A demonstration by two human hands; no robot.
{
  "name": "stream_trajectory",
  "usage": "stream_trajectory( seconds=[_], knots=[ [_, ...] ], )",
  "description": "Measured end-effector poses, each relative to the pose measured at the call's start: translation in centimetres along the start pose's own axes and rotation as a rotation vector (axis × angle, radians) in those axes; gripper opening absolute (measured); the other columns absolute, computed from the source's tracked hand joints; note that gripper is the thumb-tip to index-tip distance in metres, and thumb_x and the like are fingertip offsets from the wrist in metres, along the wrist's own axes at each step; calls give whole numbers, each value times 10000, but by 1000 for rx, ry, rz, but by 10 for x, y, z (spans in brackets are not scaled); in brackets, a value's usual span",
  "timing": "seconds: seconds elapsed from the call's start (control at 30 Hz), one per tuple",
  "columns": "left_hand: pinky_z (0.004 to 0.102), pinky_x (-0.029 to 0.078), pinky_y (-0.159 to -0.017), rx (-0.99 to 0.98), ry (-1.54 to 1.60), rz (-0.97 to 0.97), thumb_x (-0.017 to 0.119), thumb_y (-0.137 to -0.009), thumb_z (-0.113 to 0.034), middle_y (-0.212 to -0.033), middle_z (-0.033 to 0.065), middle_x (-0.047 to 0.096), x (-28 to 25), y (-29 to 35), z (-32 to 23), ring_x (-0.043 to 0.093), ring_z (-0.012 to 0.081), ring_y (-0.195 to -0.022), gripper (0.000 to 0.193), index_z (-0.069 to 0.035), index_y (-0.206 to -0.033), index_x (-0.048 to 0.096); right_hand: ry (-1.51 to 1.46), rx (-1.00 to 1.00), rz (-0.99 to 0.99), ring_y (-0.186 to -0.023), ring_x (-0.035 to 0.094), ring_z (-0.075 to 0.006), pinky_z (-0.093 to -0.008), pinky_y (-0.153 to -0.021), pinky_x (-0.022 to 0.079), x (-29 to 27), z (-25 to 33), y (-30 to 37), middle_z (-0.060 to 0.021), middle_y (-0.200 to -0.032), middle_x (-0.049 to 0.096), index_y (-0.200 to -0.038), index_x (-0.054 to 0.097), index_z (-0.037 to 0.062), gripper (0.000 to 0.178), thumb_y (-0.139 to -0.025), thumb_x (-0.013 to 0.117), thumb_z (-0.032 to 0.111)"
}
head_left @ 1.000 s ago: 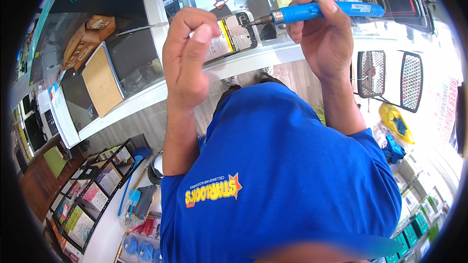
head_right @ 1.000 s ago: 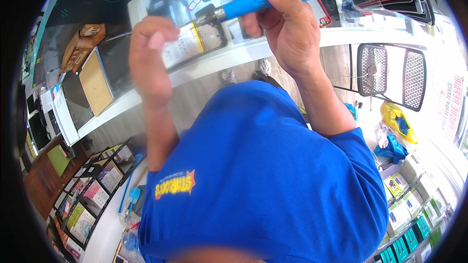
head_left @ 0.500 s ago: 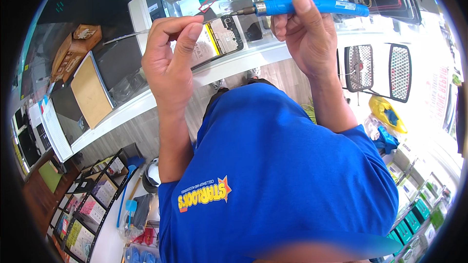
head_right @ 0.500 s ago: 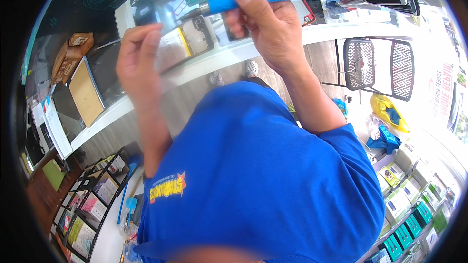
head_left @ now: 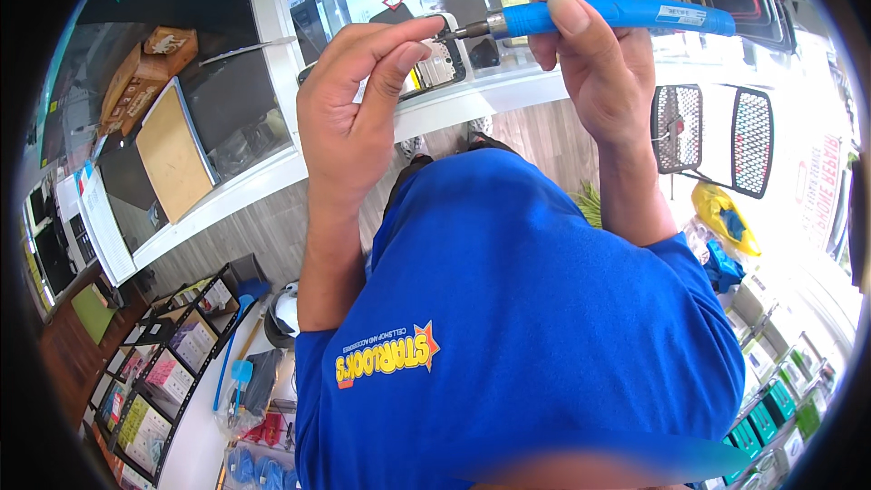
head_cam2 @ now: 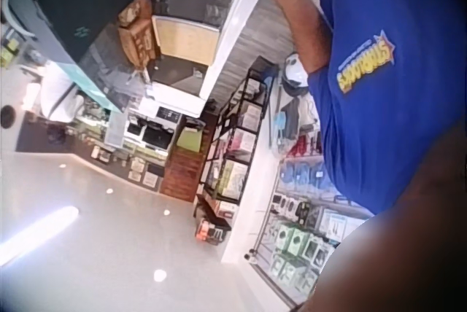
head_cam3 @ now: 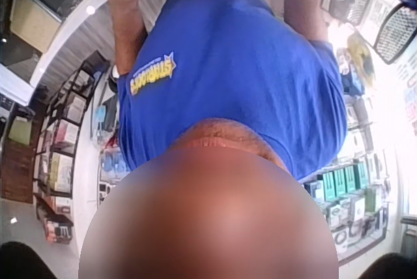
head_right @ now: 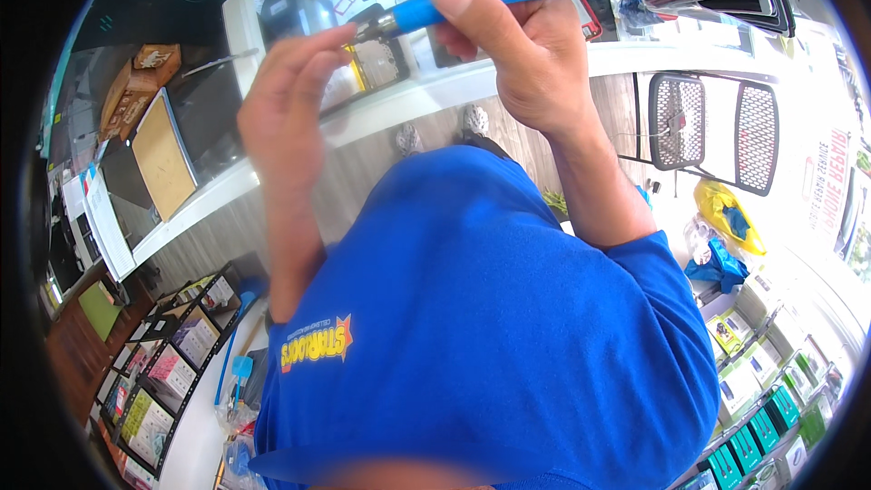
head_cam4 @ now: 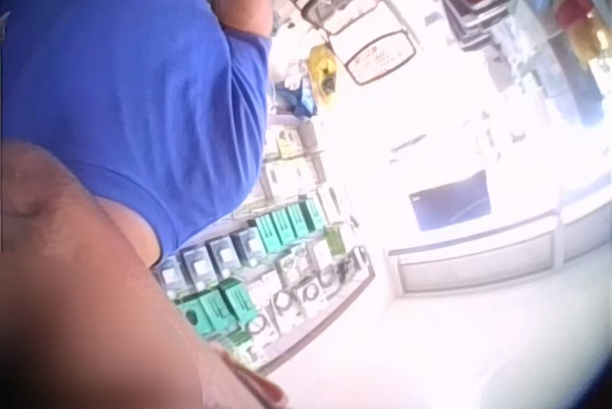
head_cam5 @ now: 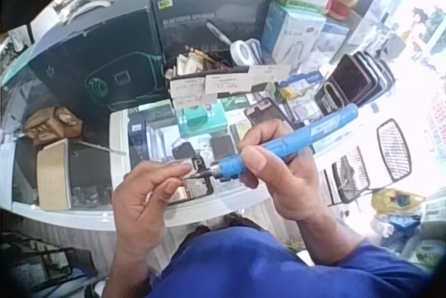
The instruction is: The person uses a blue-handled screwdriver to remove and install screws on a disassembled smartphone. They handle the phone's internal components, including the battery and circuit board, and place a protective sticker on the battery. The person works at a counter in a mobile repair shop.
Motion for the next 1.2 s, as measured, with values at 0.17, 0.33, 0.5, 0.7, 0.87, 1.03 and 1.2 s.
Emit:
stream_trajectory(
  seconds=[0.17,0.33,0.5,0.7,0.87,1.03,1.2],
  knots=[
    [295,550,-824,123,-165,30,746,-1025,-80,-1031,68,778,2,-1,-9,704,171,-933,199,-64,-1201,838,67,-19,48,-791,627,-115,-271,-682,475,3,1,-1,-68,-986,669,-1248,643,-53,350,-1083,715,247],
    [313,547,-810,153,-210,52,756,-1009,-67,-1005,74,767,2,1,-14,699,200,-922,196,-69,-1187,838,97,-37,51,-802,639,-114,-268,-687,483,5,5,-2,-66,-987,687,-1238,665,-45,361,-1077,737,270],
    [335,535,-797,174,-258,56,765,-995,-69,-989,74,753,3,1,-15,682,225,-904,186,-67,-1169,832,204,91,66,-853,611,-94,-252,-756,480,11,15,1,-26,-946,676,-1115,670,-5,259,-1031,779,214],
    [368,523,-804,229,-334,80,768,-988,-86,-986,76,735,6,1,-12,664,263,-905,165,-56,-1143,814,477,42,110,-852,584,-60,-231,-743,446,19,32,-3,-10,-952,677,-1120,678,7,282,-1027,807,239],
    [380,522,-803,282,-393,90,763,-991,-96,-991,82,728,6,0,-11,661,278,-909,151,-44,-1127,801,540,-50,158,-855,587,-67,-235,-745,448,22,35,-5,-12,-954,674,-1124,687,2,281,-1021,814,230],
    [386,525,-810,243,-353,98,755,-1001,-106,-997,89,730,6,0,-9,665,284,-912,146,-43,-1125,798,479,-79,164,-853,584,-67,-232,-743,446,23,30,-7,-13,-954,673,-1123,686,-5,280,-1019,815,220],
    [379,532,-825,208,-330,94,750,-1007,-103,-1012,92,739,6,1,-8,677,280,-931,142,-42,-1127,798,425,29,120,-841,577,-58,-223,-738,441,17,28,-3,-11,-948,678,-1130,678,-12,284,-1019,814,212]
  ],
)
Point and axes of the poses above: each hand's wrist, its own y-axis away from the middle knuckle, its own x-axis out of the palm, z = x × y, the point moved 5 cm from there along -y, towards the middle knuckle
